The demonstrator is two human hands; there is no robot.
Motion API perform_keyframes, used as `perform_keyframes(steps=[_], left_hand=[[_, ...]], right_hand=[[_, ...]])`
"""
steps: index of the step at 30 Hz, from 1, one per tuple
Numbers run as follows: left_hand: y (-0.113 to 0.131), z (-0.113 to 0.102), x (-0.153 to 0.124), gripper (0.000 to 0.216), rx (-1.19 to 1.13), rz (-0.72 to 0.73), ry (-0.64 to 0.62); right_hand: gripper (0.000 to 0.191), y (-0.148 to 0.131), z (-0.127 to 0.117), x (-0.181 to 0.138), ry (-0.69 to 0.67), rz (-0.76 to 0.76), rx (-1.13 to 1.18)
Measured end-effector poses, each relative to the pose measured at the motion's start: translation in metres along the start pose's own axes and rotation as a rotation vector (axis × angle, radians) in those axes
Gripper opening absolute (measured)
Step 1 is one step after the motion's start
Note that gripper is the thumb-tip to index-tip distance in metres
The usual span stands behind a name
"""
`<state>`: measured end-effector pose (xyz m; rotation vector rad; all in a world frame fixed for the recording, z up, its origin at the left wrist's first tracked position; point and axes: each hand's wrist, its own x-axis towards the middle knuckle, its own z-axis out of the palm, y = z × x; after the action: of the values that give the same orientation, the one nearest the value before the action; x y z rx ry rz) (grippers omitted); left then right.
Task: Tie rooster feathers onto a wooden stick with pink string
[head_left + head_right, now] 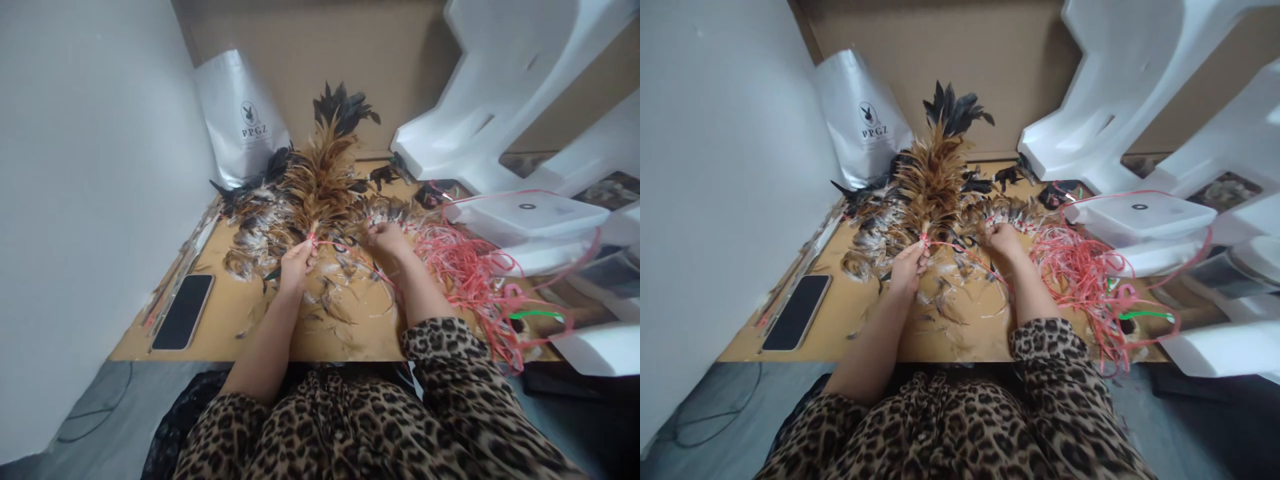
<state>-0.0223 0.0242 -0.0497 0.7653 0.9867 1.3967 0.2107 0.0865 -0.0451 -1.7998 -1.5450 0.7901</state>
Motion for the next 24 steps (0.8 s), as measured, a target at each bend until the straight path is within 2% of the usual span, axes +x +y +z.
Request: perform_keyframes(steps=[3, 6, 8, 12, 15, 24], left_hand=[[-0.001, 0.001, -0.001, 0.036, 0.017, 0.012, 0.015], [-0.003, 0.002, -0.001, 0.036, 0.04, 0.039, 0.008], [-0.005, 0.002, -0.001, 0.036, 0.052, 0.055, -0.007], [-0.007, 0.003, -0.002, 0.037, 0.032, 0.041, -0.034], [-0.008, 0.006, -0.004, 0.039, 0.02, 0.035, -0.05], [-0.009, 0.007, -0.007, 0.037, 0.094, 0.095, -0.11]], right_hand=[[0.026, -0.02, -0.003, -0.013, -0.024, -0.044, 0.499], [0.033, -0.048, 0.002, -0.036, -0.185, -0.144, 0.736], [0.034, -0.064, 0.01, -0.051, -0.253, -0.229, 0.725], [0.033, -0.081, 0.025, -0.065, -0.257, -0.342, 0.575], [0.035, -0.083, 0.032, -0.065, -0.254, -0.346, 0.527], [0.033, -0.077, 0.046, -0.06, -0.213, -0.318, 0.598]])
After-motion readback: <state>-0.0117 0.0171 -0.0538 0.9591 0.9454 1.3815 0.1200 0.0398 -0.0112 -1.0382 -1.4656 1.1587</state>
